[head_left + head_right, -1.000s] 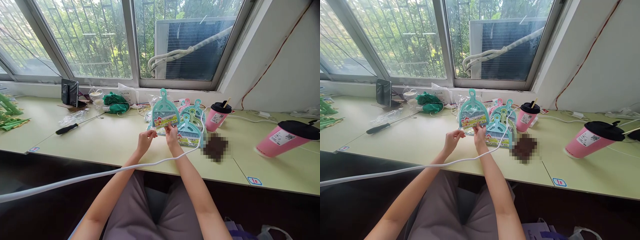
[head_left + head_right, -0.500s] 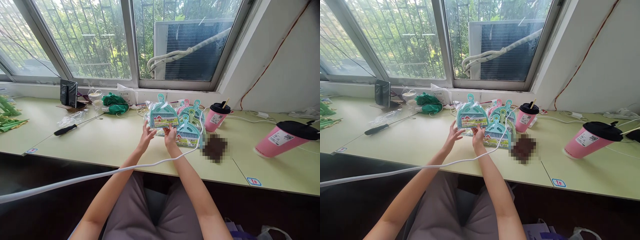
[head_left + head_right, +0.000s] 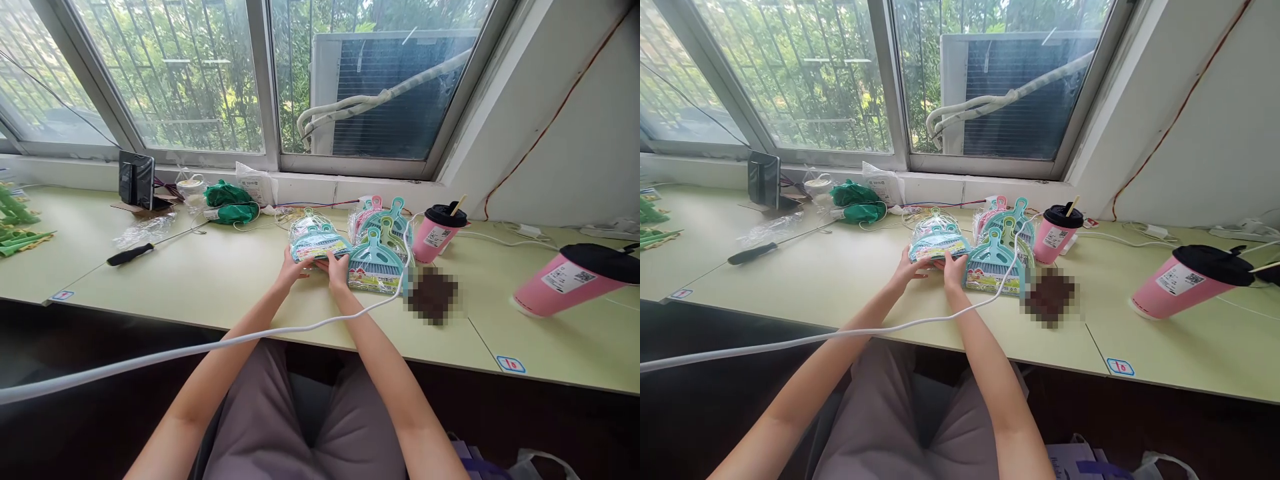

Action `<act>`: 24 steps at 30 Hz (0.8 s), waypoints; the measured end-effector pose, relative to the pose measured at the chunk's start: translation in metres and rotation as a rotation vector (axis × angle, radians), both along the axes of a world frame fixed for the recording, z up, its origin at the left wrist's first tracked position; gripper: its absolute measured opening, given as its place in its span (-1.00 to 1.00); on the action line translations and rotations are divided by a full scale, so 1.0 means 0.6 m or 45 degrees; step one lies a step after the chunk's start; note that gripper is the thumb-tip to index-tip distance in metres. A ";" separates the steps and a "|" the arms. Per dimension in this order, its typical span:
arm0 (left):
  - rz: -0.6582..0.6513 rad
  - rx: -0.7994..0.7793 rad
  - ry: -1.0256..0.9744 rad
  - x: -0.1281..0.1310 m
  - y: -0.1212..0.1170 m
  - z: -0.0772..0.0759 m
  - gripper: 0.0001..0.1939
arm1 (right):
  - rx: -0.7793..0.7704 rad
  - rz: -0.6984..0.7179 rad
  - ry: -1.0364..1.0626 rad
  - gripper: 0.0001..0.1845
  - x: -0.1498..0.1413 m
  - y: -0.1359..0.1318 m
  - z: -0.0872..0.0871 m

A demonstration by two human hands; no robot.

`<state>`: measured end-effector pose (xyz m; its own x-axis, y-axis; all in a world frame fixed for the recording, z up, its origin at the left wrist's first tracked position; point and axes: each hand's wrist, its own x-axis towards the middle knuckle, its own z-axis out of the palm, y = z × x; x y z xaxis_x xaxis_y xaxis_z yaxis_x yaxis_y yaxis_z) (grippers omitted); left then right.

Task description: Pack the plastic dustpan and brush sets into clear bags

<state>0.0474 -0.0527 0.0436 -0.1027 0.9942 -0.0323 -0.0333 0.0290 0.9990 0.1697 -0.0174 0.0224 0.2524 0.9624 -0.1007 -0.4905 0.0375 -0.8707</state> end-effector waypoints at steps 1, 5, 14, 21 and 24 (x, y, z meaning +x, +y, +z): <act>0.046 -0.032 -0.021 0.003 -0.001 -0.002 0.02 | -0.014 -0.015 -0.049 -0.68 -0.001 0.002 -0.004; 0.154 -0.078 -0.110 0.010 0.001 -0.003 -0.14 | -0.064 0.005 -0.188 -0.72 0.001 0.006 -0.016; 0.134 -0.092 -0.176 0.005 -0.004 0.004 -0.05 | -0.012 0.220 -0.430 -0.67 0.004 0.000 -0.017; 0.226 -0.112 -0.299 0.009 0.013 0.000 -0.22 | -0.037 0.261 -0.407 -0.58 0.006 -0.004 -0.008; 0.216 -0.099 -0.367 -0.005 0.020 -0.001 -0.27 | -0.077 0.257 -0.309 -0.58 0.007 -0.007 0.003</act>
